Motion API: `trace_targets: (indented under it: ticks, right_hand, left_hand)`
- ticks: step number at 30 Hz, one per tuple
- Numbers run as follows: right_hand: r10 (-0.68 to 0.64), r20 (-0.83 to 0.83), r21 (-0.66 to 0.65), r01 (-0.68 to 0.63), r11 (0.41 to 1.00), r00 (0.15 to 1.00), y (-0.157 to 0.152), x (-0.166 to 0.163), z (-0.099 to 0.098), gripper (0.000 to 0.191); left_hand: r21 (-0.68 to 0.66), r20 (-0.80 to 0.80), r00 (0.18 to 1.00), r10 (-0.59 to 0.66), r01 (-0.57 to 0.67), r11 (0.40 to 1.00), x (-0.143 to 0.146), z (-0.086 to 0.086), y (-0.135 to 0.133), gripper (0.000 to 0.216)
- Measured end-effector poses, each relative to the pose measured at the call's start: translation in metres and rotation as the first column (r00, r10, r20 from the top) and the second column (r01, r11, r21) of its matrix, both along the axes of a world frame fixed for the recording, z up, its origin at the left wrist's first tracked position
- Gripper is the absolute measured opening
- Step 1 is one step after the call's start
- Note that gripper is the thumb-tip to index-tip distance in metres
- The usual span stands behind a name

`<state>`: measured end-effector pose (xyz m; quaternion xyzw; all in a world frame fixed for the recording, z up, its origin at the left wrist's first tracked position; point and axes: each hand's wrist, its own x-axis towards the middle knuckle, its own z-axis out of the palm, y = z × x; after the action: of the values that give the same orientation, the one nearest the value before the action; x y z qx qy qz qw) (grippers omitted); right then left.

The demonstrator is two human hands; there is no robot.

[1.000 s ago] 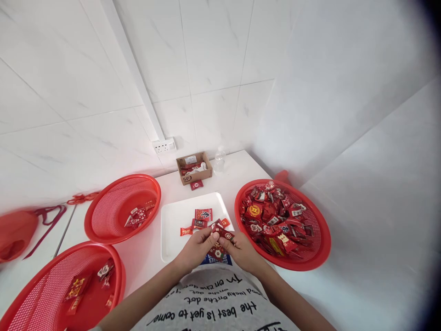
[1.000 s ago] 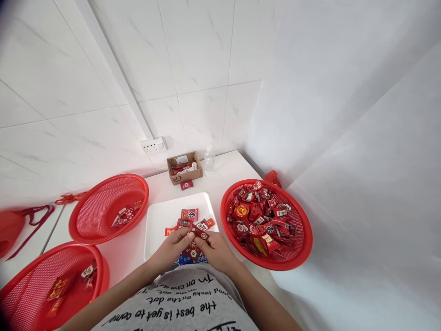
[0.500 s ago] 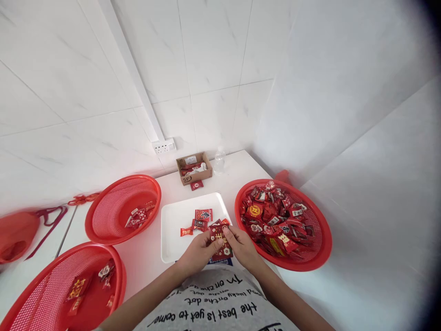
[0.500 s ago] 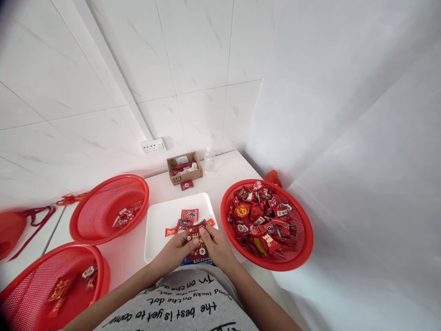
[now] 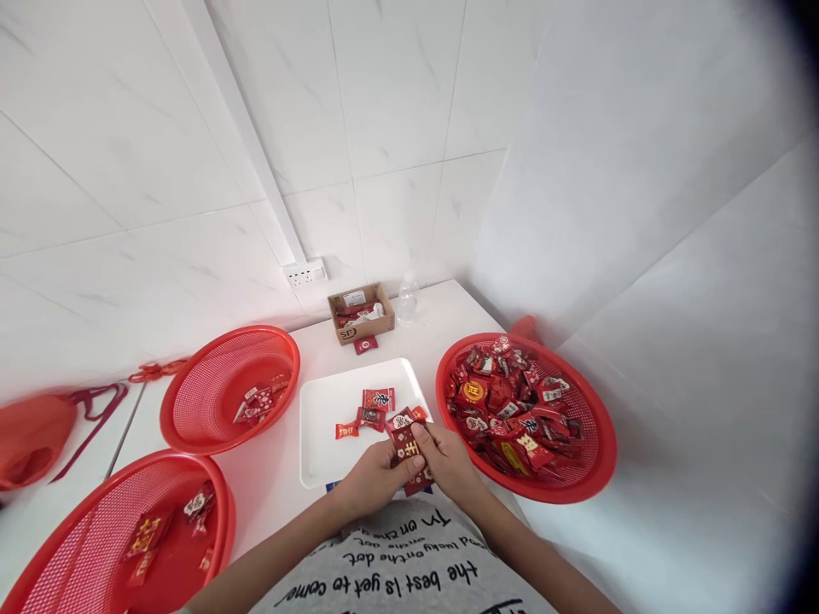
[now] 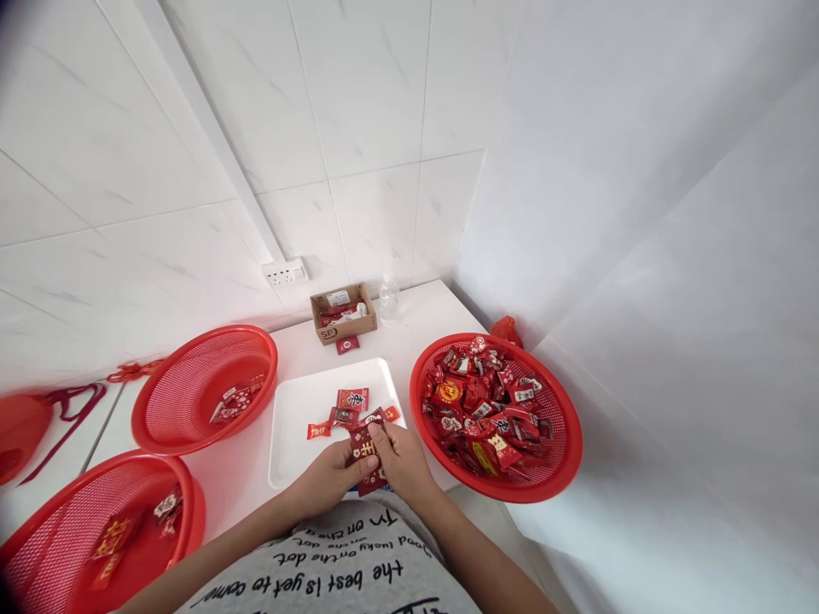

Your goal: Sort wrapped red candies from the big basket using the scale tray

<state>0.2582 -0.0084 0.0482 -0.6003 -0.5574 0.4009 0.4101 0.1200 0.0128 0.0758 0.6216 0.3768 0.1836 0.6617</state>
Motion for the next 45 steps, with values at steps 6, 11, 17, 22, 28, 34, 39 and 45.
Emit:
trace_targets:
  ticks: [6, 11, 17, 22, 28, 34, 39, 45]
  right_hand:
    - [0.006, -0.033, -0.004, -0.007, 1.0, 0.999, -0.0004, 0.0007, 0.0025, 0.042]
    - [0.033, -0.154, -0.008, -0.035, 0.999, 0.988, -0.0004, 0.0004, 0.0029, 0.042]
    - [0.07, -0.065, 0.009, -0.07, 0.998, 0.995, -0.0013, -0.0012, 0.0016, 0.041]
    - [0.032, 0.029, 0.055, -0.033, 0.998, 0.999, -0.0017, -0.0024, -0.0004, 0.041]
    - [0.016, -0.015, 0.029, -0.015, 0.999, 1.0, -0.0011, -0.002, -0.0037, 0.041]
    - [0.11, -0.146, 0.018, -0.109, 0.994, 0.983, 0.0012, -0.0017, 0.0028, 0.038]
    - [0.123, -0.097, -0.011, -0.125, 0.992, 0.988, 0.0001, -0.0018, -0.0003, 0.038]
    - [0.101, -0.053, -0.021, -0.103, 0.995, 0.993, 0.0009, -0.0011, -0.0042, 0.038]
  left_hand:
    - [-0.003, -0.004, 1.0, -0.004, 0.004, 1.0, -0.0012, 0.0009, -0.0015, 0.04]
    - [0.018, 0.027, 0.997, 0.07, -0.07, 0.997, -0.001, 0.0014, -0.0017, 0.04]
    - [0.046, 0.007, 0.987, 0.163, -0.163, 0.986, -0.0005, 0.0015, 0.0002, 0.041]
    - [0.052, -0.007, 0.994, 0.111, -0.11, 0.993, -0.0019, 0.0015, 0.0004, 0.04]
    - [0.026, -0.042, 0.998, 0.056, -0.055, 0.998, -0.0016, 0.0014, 0.0002, 0.04]
    - [0.012, -0.001, 0.986, 0.164, -0.164, 0.986, -0.0016, -0.0024, 0.0008, 0.038]
    - [-0.013, -0.032, 0.976, 0.217, -0.217, 0.976, -0.0018, -0.0075, 0.0013, 0.039]
    - [-0.009, -0.042, 0.985, 0.17, -0.171, 0.985, -0.001, -0.0082, 0.001, 0.039]
